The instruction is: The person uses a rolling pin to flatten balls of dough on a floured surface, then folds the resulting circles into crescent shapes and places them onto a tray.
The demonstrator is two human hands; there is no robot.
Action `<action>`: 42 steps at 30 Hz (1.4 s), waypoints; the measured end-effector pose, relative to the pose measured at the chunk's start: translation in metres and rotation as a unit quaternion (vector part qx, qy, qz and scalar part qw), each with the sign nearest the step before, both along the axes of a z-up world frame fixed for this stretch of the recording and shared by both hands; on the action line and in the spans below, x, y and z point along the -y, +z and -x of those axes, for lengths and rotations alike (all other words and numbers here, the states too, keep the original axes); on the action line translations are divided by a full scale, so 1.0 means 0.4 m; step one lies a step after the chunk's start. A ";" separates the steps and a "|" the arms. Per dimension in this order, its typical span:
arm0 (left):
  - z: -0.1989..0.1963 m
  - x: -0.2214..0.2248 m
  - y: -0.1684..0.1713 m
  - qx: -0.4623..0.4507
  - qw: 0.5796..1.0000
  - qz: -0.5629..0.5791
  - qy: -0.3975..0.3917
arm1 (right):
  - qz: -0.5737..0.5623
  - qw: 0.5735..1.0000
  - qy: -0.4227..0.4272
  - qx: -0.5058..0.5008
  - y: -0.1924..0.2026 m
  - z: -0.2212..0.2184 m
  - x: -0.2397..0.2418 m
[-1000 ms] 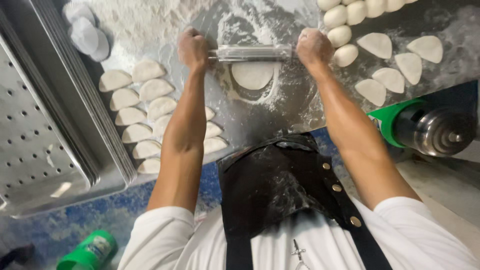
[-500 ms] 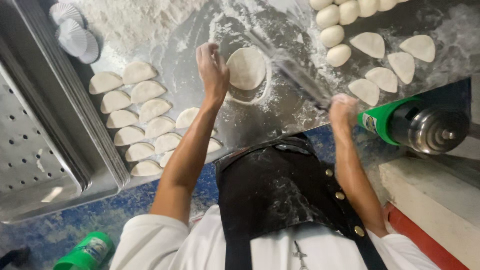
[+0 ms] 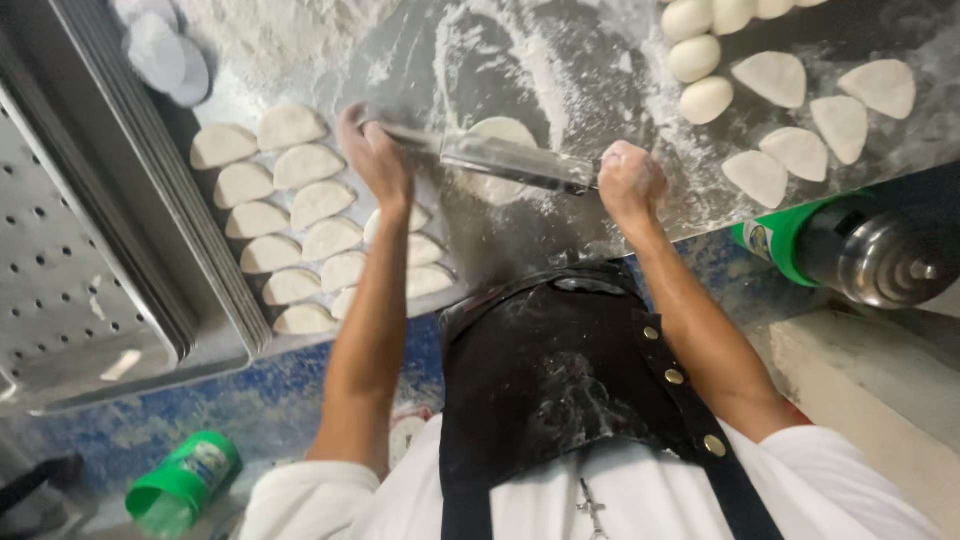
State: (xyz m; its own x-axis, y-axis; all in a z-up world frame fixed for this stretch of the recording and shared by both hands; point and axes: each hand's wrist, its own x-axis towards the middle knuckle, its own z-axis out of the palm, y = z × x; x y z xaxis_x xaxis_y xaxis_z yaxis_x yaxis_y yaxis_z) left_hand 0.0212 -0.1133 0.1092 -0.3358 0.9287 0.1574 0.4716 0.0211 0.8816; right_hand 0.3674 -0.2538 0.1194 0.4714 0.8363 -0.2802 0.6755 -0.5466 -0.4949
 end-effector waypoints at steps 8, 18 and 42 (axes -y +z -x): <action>-0.019 -0.042 -0.056 -0.146 0.985 0.057 -0.070 | -0.088 0.992 0.044 0.076 -0.145 -0.019 -0.090; 0.017 0.023 -0.041 -0.179 0.970 0.153 -0.065 | -0.104 0.992 0.035 0.061 -0.071 0.052 0.025; -0.238 -0.019 0.150 -0.263 0.891 -0.008 -0.370 | -0.315 0.943 -0.004 0.106 0.137 -0.085 0.078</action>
